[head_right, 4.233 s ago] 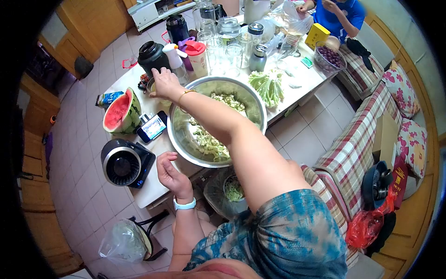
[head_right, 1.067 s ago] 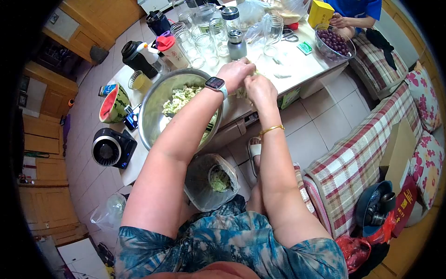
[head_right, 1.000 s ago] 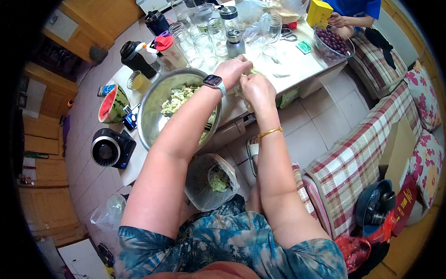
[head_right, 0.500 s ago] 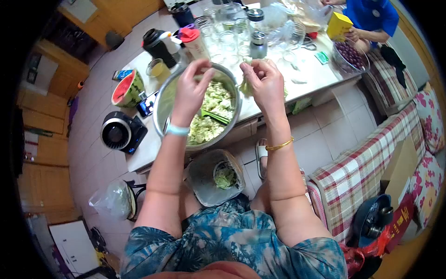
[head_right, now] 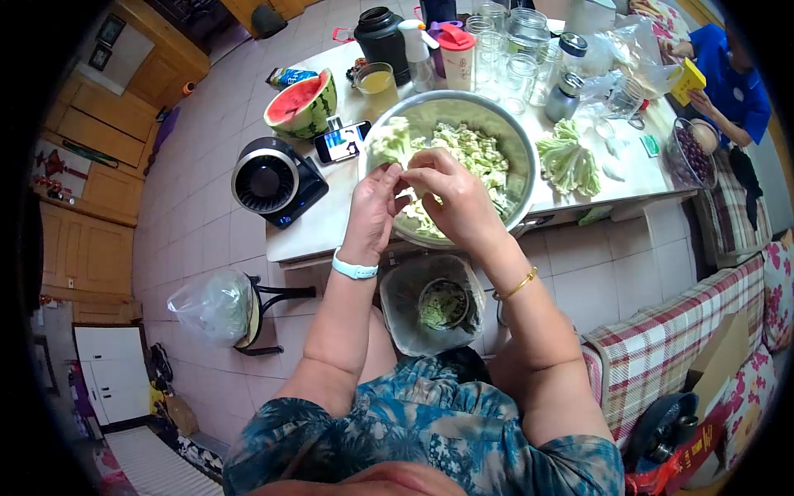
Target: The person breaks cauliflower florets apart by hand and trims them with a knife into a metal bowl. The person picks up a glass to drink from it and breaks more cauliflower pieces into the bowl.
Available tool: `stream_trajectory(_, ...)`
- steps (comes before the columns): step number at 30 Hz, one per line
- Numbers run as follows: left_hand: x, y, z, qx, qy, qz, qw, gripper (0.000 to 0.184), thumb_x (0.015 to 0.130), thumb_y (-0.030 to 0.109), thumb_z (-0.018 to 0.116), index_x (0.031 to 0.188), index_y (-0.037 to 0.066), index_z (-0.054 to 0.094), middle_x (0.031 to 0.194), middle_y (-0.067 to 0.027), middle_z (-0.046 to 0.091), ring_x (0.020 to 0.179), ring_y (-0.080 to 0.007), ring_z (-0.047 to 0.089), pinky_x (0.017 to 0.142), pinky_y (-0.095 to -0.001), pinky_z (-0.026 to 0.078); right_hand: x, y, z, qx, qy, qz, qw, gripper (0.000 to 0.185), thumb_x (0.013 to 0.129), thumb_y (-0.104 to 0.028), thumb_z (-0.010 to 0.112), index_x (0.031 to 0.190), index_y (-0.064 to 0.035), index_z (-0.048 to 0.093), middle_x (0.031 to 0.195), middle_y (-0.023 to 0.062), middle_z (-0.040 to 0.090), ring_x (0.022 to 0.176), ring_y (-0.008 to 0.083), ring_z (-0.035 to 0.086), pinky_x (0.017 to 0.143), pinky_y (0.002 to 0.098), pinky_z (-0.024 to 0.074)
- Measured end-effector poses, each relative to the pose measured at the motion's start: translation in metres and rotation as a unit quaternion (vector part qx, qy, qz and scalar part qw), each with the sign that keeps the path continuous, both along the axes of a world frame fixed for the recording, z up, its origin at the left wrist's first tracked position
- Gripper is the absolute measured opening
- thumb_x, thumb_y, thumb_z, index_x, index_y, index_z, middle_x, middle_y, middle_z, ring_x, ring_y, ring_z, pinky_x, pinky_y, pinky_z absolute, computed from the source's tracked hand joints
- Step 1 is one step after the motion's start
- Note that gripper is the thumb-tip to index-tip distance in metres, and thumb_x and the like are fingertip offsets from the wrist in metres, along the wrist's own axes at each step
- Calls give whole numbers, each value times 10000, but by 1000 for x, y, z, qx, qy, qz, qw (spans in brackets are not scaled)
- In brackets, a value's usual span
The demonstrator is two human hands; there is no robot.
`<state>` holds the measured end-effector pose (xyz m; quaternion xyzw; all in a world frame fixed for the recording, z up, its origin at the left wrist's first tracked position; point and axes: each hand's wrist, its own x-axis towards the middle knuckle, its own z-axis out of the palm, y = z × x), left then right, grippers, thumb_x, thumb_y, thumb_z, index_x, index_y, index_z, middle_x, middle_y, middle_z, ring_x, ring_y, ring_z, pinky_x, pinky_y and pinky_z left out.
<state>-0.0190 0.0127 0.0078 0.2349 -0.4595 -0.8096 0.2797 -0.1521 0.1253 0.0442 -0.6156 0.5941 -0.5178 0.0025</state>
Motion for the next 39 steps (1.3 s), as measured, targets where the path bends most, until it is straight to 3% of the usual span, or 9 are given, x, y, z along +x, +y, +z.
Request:
stream_trajectory(3,6,-2,3,-40,-7,55,998,230,1038,228,711,1223,96,674,1102,-2,728,990,-113,696,828,-281,567,-3,-2,7,-1,-28,64,998,411,774,165,627,1109,-47,735,1166,120,698,995,297,726,814,360,595)
stream_trajectory(6,3,2,7,-37,18,96,995,274,1015,226,744,1228,62,692,1097,-8,738,963,-93,684,787,-265,546,-5,-4,-1,36,-194,3,980,292,865,117,596,1106,16,725,1068,119,745,915,206,731,801,325,574)
stream_trajectory(8,3,1,2,-38,17,90,995,283,1020,196,731,1250,37,687,1122,-16,738,967,-96,683,793,-265,543,-8,-10,-8,49,-244,-51,967,147,958,-69,704,1079,4,747,933,84,747,796,134,683,712,272,536)
stream_trajectory(10,0,3,-3,-88,6,34,996,266,1036,160,697,1274,45,664,1156,-28,731,1001,-107,692,814,-275,575,-11,-10,-9,97,-309,-37,945,174,945,-132,768,1055,2,753,881,57,739,756,94,657,678,264,520)
stream_trajectory(13,-5,10,-6,-128,9,11,992,269,1033,133,694,1269,7,668,1134,-43,732,990,-102,672,840,-275,552,-17,-12,-19,143,-252,-60,955,203,927,-146,801,1048,9,752,840,32,729,739,72,645,665,262,520)
stream_trajectory(18,-11,15,-7,-208,19,34,977,294,1004,120,742,1241,-41,675,1126,-88,747,982,-133,674,857,-297,546,-17,-9,-18,97,-273,-41,956,189,919,-114,802,1022,27,728,806,22,702,735,61,629,647,259,510)
stream_trajectory(21,-13,14,-11,-198,24,33,979,309,991,113,758,1251,-36,682,1118,-92,754,964,-141,679,844,-302,550,-17,-4,-7,157,-315,-22,936,148,947,-95,755,949,32,679,760,44,696,652,67,626,573,254,497)
stream_trajectory(28,-19,18,-16,-174,42,26,984,286,1034,96,692,1294,-21,670,1139,-86,741,979,-139,669,860,-291,541,-9,-10,-18,90,-366,-5,926,136,989,-78,687,933,19,610,691,39,651,539,86,614,463,255,474)
stream_trajectory(39,-26,13,-18,-155,31,-23,987,280,1062,132,665,1290,-29,651,1119,-76,734,963,-126,668,850,-283,544,-12,-12,-31,52,-458,-1,887,124,1000,-71,646,911,-5,589,673,39,636,525,98,608,476,258,486)
